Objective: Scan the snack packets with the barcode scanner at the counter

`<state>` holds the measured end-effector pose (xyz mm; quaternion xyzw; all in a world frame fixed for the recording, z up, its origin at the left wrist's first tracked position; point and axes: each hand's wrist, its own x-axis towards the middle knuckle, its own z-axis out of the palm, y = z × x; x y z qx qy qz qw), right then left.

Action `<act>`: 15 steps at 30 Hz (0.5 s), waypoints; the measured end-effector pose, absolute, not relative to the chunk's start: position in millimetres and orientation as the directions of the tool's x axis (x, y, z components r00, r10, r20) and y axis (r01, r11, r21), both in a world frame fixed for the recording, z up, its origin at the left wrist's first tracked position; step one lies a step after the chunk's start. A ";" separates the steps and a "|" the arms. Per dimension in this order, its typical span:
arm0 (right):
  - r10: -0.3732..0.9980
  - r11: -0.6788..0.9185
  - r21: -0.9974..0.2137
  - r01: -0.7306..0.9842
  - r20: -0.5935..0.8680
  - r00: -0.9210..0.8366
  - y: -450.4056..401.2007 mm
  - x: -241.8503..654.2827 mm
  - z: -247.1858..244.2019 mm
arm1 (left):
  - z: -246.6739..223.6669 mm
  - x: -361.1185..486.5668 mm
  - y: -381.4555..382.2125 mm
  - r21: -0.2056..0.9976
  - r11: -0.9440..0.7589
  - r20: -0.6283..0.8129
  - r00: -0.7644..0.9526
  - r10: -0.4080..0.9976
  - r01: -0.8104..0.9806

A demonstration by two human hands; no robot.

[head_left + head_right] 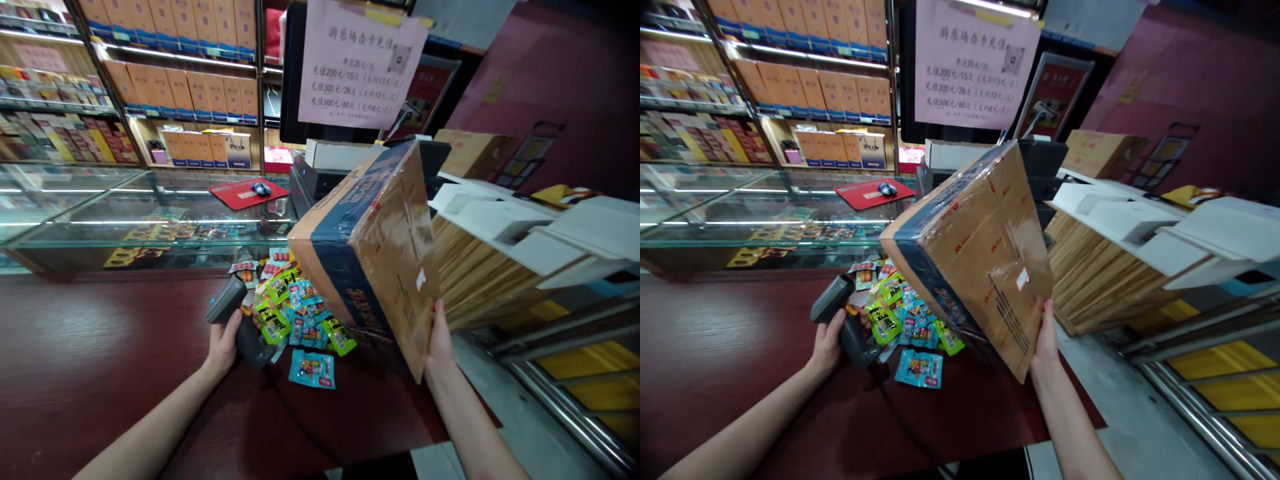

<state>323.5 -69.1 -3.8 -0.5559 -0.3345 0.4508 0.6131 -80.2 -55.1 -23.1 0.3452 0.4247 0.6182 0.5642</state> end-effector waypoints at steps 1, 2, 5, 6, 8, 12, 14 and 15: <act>0.920 -0.023 -0.979 -0.201 -0.100 0.380 -69.4 324.8 -6.1 | -22.9 -80.4 -55.2 0.915 -0.001 -0.054 -0.125 0.991 -0.403; 0.915 -0.015 -0.977 -0.215 -0.100 0.390 -69.9 325.9 -8.0 | -22.3 -80.4 -55.3 0.915 0.000 -0.056 -0.127 0.990 -0.402; 0.913 0.015 -0.975 -0.223 -0.078 0.401 -72.5 327.8 -9.0 | -18.7 -78.9 -55.8 0.917 0.004 -0.065 -0.139 0.988 -0.400; 0.915 0.018 -0.975 -0.221 -0.073 0.398 -73.7 327.9 -7.8 | -17.3 -78.0 -56.1 0.917 0.003 -0.066 -0.144 0.987 -0.399; 0.921 0.020 -0.977 -0.212 -0.065 0.384 -76.0 327.6 -4.1 | -15.3 -76.5 -56.4 0.917 0.003 -0.069 -0.150 0.986 -0.400; 0.911 0.013 -0.970 -0.242 -0.089 0.403 -79.5 327.2 1.1 | -16.7 -76.2 -56.3 0.915 0.005 -0.073 -0.154 0.985 -0.403; 0.897 -0.013 -0.962 -0.272 -0.132 0.423 -80.9 327.5 0.7 | -18.9 -76.8 -55.9 0.916 0.002 -0.069 -0.150 0.986 -0.401; 0.897 -0.013 -0.965 -0.264 -0.128 0.424 -81.6 327.6 -0.1 | -20.1 -77.1 -55.6 0.916 0.003 -0.069 -0.148 0.987 -0.402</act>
